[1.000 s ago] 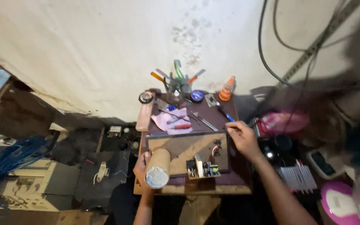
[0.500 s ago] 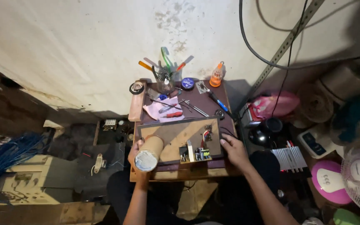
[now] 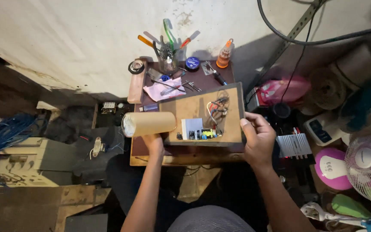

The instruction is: The person uses a screwdriver to tighten screws on a circuit board mounted on a wooden board. They then use pliers to adjust wires connected to the board. Finally, they pick up a black metal casing and place it on the table.

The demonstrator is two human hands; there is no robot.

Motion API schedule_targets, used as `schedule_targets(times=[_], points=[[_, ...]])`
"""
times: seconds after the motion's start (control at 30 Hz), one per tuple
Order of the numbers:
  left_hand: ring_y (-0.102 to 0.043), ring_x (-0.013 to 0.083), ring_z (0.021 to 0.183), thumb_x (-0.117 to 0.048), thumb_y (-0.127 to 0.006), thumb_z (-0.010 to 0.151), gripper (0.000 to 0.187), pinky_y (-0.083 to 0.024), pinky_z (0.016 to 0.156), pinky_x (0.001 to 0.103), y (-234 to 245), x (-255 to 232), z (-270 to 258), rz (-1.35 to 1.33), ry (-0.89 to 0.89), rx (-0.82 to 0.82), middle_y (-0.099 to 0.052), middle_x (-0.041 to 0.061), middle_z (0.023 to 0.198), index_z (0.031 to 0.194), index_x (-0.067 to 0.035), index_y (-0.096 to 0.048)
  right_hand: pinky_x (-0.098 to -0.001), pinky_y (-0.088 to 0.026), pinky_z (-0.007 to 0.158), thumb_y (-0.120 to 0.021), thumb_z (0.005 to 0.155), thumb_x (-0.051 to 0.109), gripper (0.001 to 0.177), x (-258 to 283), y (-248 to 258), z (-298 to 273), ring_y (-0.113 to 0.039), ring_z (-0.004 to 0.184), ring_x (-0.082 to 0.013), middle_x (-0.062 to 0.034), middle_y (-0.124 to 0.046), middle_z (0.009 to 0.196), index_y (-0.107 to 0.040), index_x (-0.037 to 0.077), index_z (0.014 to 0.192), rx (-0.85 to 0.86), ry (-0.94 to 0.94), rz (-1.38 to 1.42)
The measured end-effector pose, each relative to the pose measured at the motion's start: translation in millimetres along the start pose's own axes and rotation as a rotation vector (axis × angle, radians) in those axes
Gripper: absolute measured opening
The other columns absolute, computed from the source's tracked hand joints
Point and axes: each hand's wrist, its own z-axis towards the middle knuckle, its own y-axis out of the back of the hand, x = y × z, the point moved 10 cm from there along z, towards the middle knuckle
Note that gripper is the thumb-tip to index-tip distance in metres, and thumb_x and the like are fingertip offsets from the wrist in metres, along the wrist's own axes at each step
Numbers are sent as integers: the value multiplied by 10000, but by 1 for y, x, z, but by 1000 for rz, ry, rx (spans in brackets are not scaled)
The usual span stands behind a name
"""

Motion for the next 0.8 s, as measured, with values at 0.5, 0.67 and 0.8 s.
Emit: schedule_targets(times=[0.5, 0.67, 0.8], points=[[-625, 180, 1262, -253, -602, 973, 343, -436, 1110, 343, -51, -8, -48, -323, -36, 211, -700, 47, 1324, 1303, -159, -585, -310, -471, 543, -720, 853, -78, 212, 113, -34, -54, -547, 601, -174, -168, -619, 716, -738, -118, 1061, 24, 459, -128], [-707, 172, 1027, -410, -435, 1019, 370, -444, 1032, 379, -70, 14, -35, -226, -113, 580, -772, 21, 1018, 1089, -156, -695, -305, -453, 504, -740, 823, -79, 220, 118, -43, -58, -542, 557, -181, -153, -612, 685, -745, -111, 1041, 65, 498, -135], [-669, 174, 892, -386, -538, 951, 307, -436, 904, 389, -63, 17, -36, -133, -103, 539, -715, 58, 874, 944, -123, -697, -311, -428, 472, -722, 854, -69, 194, 129, -48, -63, -544, 535, -213, -171, -616, 684, -737, -121, 1040, 76, 564, -159]])
